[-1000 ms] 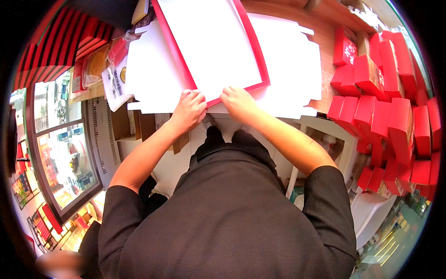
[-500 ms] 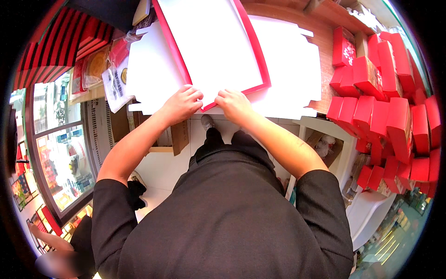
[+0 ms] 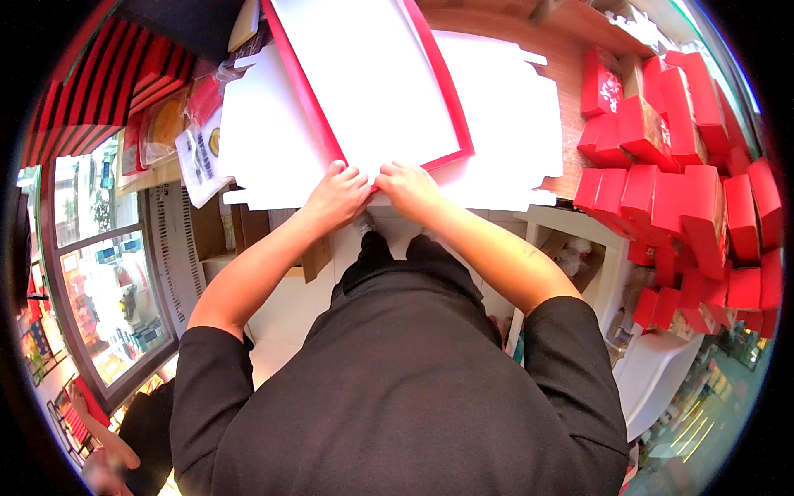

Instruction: The person assembles flat white cardboard boxes by folding the sides and securing them with red tape. They repeatedly pick up a flat box, fold the flaps, apply tape to the seams, and stack the finished boxes on a nearby shelf.

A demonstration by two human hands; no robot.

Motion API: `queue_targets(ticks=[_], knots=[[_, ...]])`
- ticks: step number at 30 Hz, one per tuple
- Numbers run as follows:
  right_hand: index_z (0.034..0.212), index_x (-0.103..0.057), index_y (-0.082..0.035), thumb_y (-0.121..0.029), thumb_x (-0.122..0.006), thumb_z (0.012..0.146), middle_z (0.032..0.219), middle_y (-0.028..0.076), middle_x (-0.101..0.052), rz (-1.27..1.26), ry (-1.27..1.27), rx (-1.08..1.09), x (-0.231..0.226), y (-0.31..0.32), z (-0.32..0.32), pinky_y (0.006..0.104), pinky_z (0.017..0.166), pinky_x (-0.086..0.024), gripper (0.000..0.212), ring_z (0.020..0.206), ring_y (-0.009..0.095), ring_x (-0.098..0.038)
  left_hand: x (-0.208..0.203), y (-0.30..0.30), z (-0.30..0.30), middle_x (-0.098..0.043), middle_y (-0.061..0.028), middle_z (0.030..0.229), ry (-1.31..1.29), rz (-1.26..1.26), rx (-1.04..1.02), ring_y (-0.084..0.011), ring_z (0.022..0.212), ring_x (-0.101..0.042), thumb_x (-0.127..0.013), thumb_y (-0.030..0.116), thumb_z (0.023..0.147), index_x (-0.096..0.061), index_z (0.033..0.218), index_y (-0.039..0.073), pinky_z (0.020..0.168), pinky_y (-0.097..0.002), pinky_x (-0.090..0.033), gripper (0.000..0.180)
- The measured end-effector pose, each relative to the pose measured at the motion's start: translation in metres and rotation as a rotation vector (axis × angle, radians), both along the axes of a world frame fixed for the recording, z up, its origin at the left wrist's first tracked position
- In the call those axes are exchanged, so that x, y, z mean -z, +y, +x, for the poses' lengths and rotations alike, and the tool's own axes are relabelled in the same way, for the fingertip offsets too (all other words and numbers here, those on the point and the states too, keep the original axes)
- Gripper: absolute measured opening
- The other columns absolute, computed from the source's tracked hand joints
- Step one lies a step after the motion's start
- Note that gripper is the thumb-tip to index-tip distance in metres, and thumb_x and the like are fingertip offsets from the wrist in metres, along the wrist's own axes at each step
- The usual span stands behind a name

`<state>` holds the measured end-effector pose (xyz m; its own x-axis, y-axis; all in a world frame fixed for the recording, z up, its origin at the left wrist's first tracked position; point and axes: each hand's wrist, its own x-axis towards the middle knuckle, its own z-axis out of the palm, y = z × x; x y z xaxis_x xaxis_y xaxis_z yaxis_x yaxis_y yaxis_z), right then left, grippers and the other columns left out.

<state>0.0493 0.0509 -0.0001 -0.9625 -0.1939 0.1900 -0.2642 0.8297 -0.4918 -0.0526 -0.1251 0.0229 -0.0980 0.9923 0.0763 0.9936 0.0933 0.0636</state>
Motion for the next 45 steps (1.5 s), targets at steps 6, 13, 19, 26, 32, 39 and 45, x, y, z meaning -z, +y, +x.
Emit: queue_targets(ticks=[6, 13, 19, 26, 32, 39, 45], knots=[[0.089, -0.059, -0.003, 0.0, -0.059, 0.072, 0.093, 0.01, -0.057, 0.152, -0.043, -0.041, -0.009, 0.04, 0.011, 0.0355, 0.082, -0.049, 0.018, 0.091, 0.027, -0.055, -0.012, -0.063, -0.032, -0.056, -0.0057, 0.085, -0.097, -0.093, -0.112, -0.0233, 0.092, -0.055, -0.067, 0.018, 0.08, -0.059, 0.081, 0.008, 0.087, -0.0396, -0.037, 0.013], [0.082, -0.059, -0.005, -0.005, -0.057, 0.075, 0.088, 0.01, -0.058, 0.1, -0.227, -0.055, -0.022, -0.032, -0.014, 0.0348, 0.083, -0.048, 0.007, 0.092, 0.026, -0.056, 0.003, -0.043, 0.001, -0.056, -0.0089, 0.087, -0.129, 0.068, -0.291, -0.026, 0.092, -0.055, -0.069, 0.012, 0.074, -0.057, 0.088, 0.007, 0.081, -0.0397, -0.041, 0.02], [0.078, -0.061, -0.007, -0.015, -0.059, 0.077, 0.083, 0.008, -0.059, 0.276, 0.076, -0.153, -0.027, -0.023, -0.008, 0.0348, 0.088, -0.042, 0.008, 0.092, 0.023, -0.055, 0.023, -0.044, 0.01, -0.053, -0.0102, 0.082, -0.356, 0.259, -0.356, -0.0294, 0.081, -0.054, -0.058, 0.005, 0.072, -0.054, 0.084, 0.004, 0.072, -0.0399, -0.045, 0.012], [0.075, -0.063, -0.007, -0.018, -0.063, 0.075, 0.086, 0.006, -0.06, 0.317, -0.043, -0.266, -0.028, -0.017, -0.019, 0.0393, 0.096, -0.038, 0.011, 0.097, 0.022, -0.054, 0.013, -0.034, 0.022, -0.057, -0.0092, 0.084, -0.332, 0.326, -0.373, -0.0284, 0.081, -0.055, -0.064, 0.004, 0.075, -0.057, 0.083, 0.005, 0.071, -0.039, -0.046, 0.011], [0.101, -0.066, -0.01, -0.029, -0.078, 0.072, 0.107, 0.009, -0.058, 0.237, 0.016, -0.456, -0.049, 0.013, -0.045, 0.046, 0.115, -0.024, 0.036, 0.117, 0.025, -0.048, 0.022, -0.035, 0.02, -0.057, -0.0079, 0.085, -0.297, 0.293, -0.355, -0.0267, 0.081, -0.056, -0.062, 0.004, 0.074, -0.057, 0.083, 0.005, 0.071, -0.0377, -0.045, 0.01], [0.096, -0.066, -0.014, -0.028, -0.079, 0.07, 0.107, 0.007, -0.056, 0.327, -0.127, -0.576, -0.054, 0.024, -0.054, 0.0459, 0.114, -0.027, 0.033, 0.116, 0.025, -0.048, 0.023, -0.036, 0.021, -0.058, -0.0072, 0.084, -0.289, 0.321, -0.369, -0.0261, 0.081, -0.056, -0.061, 0.004, 0.074, -0.058, 0.084, 0.006, 0.071, -0.0373, -0.046, 0.011], [0.091, -0.063, -0.008, -0.029, -0.078, 0.07, 0.103, 0.008, -0.055, 0.262, -0.009, -0.49, -0.055, 0.026, -0.041, 0.0452, 0.106, -0.033, 0.033, 0.111, 0.025, -0.049, 0.024, -0.035, 0.021, -0.058, -0.007, 0.085, -0.287, 0.333, -0.366, -0.026, 0.081, -0.057, -0.06, 0.004, 0.074, -0.058, 0.085, 0.007, 0.072, -0.0378, -0.046, 0.011]])
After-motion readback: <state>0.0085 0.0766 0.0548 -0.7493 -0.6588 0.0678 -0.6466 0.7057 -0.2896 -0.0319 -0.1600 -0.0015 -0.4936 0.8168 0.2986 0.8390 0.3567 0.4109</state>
